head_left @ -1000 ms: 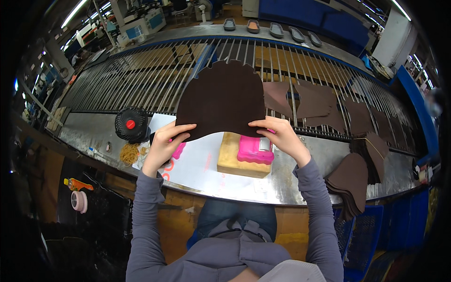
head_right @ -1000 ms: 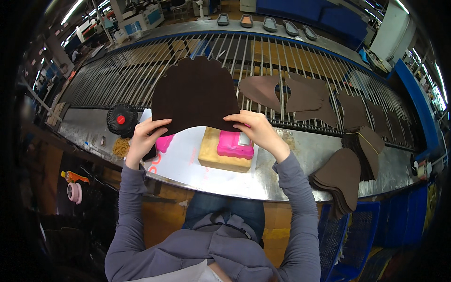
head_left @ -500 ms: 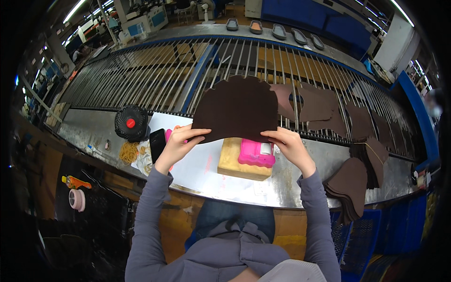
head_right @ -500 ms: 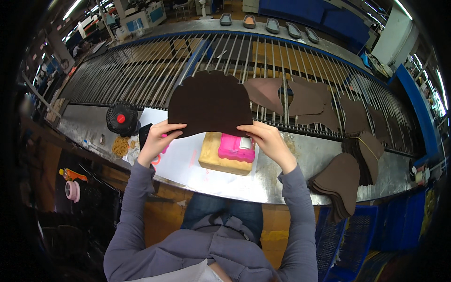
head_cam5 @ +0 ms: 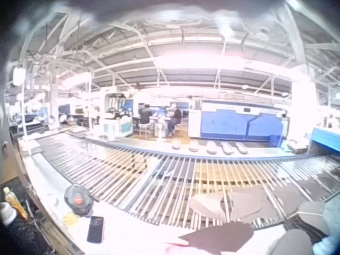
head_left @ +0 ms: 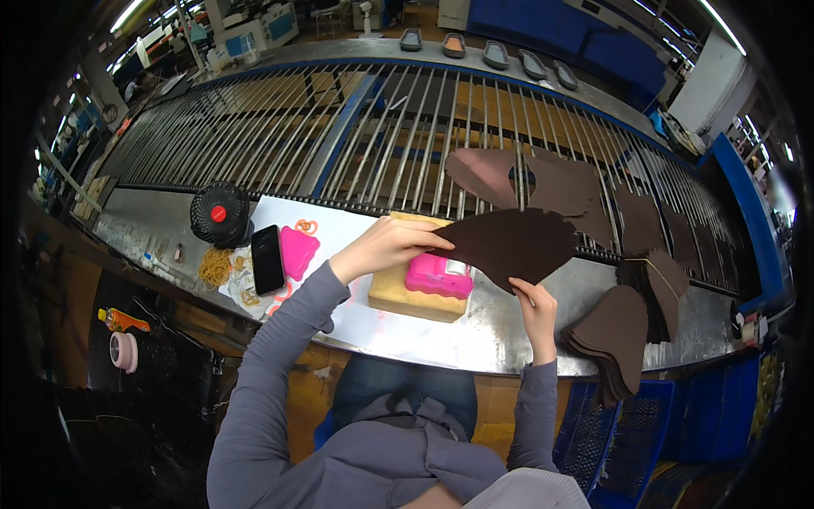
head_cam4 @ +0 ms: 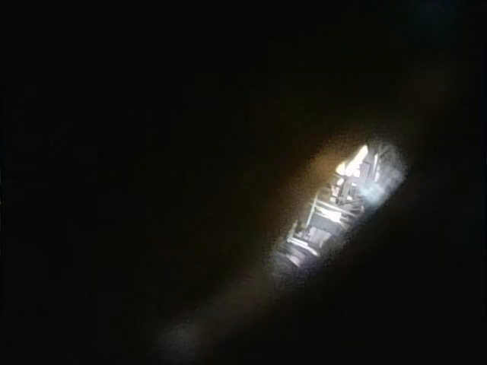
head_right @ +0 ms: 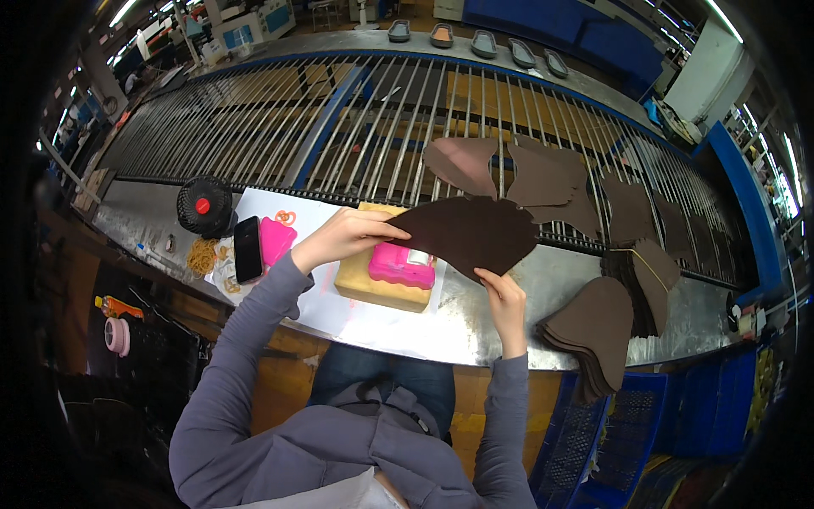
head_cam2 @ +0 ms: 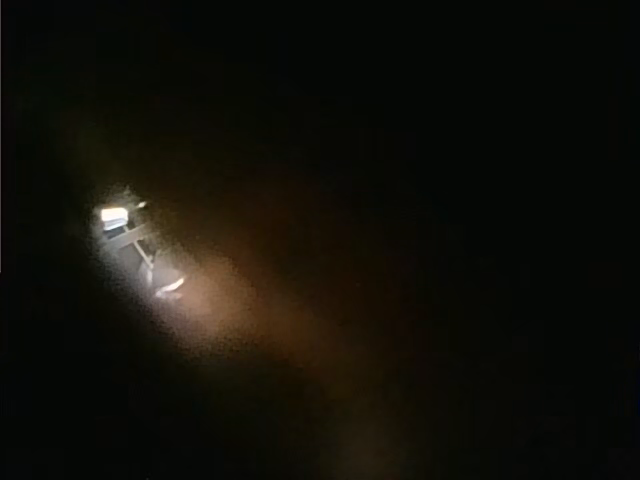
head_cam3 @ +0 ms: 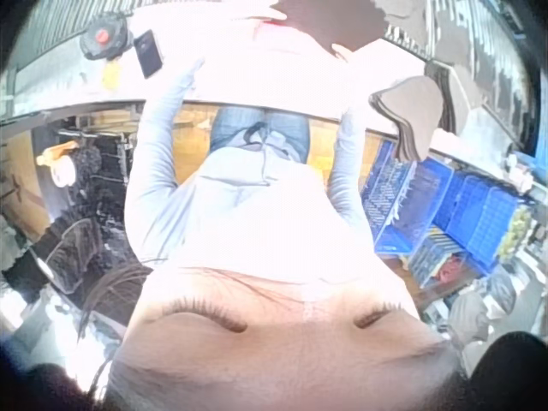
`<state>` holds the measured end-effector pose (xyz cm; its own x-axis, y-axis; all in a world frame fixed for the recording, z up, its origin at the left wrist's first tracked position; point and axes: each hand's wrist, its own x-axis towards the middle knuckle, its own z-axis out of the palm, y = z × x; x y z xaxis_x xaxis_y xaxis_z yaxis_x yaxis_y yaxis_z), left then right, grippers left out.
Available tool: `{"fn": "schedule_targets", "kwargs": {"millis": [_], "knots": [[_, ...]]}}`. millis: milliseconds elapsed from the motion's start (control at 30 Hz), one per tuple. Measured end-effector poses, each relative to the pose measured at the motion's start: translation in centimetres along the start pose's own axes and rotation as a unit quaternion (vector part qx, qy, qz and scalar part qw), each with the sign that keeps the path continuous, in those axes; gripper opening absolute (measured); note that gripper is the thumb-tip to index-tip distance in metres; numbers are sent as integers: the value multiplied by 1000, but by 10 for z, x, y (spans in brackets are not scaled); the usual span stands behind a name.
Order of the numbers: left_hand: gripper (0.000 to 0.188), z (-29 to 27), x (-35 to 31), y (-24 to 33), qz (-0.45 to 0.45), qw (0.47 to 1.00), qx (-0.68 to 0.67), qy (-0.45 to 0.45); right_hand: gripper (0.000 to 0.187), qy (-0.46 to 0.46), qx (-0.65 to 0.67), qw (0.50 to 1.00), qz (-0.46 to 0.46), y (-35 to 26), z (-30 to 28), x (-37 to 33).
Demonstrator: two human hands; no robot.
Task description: The person repeatedly rubs brown material pieces against a pink block on a wooden board, then places them onto a metal grate. The person handles the pieces one at a time throughout the clip.
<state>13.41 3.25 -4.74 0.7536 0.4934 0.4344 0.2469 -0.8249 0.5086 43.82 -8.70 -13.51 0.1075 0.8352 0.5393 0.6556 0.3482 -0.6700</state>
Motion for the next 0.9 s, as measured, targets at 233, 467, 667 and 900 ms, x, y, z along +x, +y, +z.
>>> {"fn": "schedule_targets", "kwargs": {"millis": [233,467,667,900], "knots": [[37,20,46,16,43,994,-46,-84,24,44,-77,996,13,4,-60,-22],[34,42,92,8,78,977,-105,-170,29,124,-218,965,-72,-54,-140,-2],[23,9,119,-42,15,976,-201,-81,21,111,-143,983,-43,-70,-117,77],[21,6,100,-181,-227,957,-168,-67,24,-14,-71,986,150,49,15,172]]}}
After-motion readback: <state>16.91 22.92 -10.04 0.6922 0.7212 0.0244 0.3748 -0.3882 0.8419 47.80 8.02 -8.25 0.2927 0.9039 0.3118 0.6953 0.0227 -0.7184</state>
